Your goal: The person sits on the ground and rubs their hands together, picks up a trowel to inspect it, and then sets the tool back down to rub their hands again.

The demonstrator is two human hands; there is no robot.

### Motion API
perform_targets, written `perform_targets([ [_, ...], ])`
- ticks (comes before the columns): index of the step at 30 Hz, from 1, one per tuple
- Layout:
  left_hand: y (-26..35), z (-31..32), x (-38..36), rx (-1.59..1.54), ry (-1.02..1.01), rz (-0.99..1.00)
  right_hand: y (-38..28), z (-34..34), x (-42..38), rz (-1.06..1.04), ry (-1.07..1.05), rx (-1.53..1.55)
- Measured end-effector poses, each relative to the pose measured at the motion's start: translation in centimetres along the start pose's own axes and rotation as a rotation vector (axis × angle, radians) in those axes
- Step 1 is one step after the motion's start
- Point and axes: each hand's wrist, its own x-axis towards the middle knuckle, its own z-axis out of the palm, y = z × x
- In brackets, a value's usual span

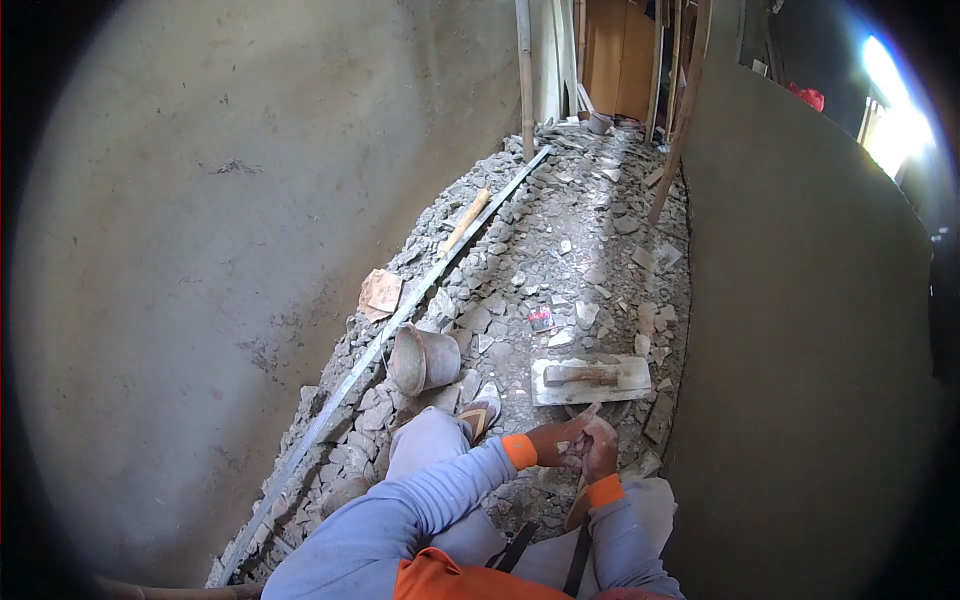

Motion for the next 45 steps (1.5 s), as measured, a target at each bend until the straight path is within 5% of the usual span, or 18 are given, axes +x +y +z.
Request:
perform_targets([
  [37, 1.2, -0.8, -0.3, -0.059, -0.082, -0.168, -1.3, 1.1, -0.5, 0.058, 0.009, 0.053],
  [45, -0.2, -0.1, -0.6, -0.015, -0.011, -0.073, -0.9, 1.0, -0.4, 0.099, 0.038, 0.066],
])
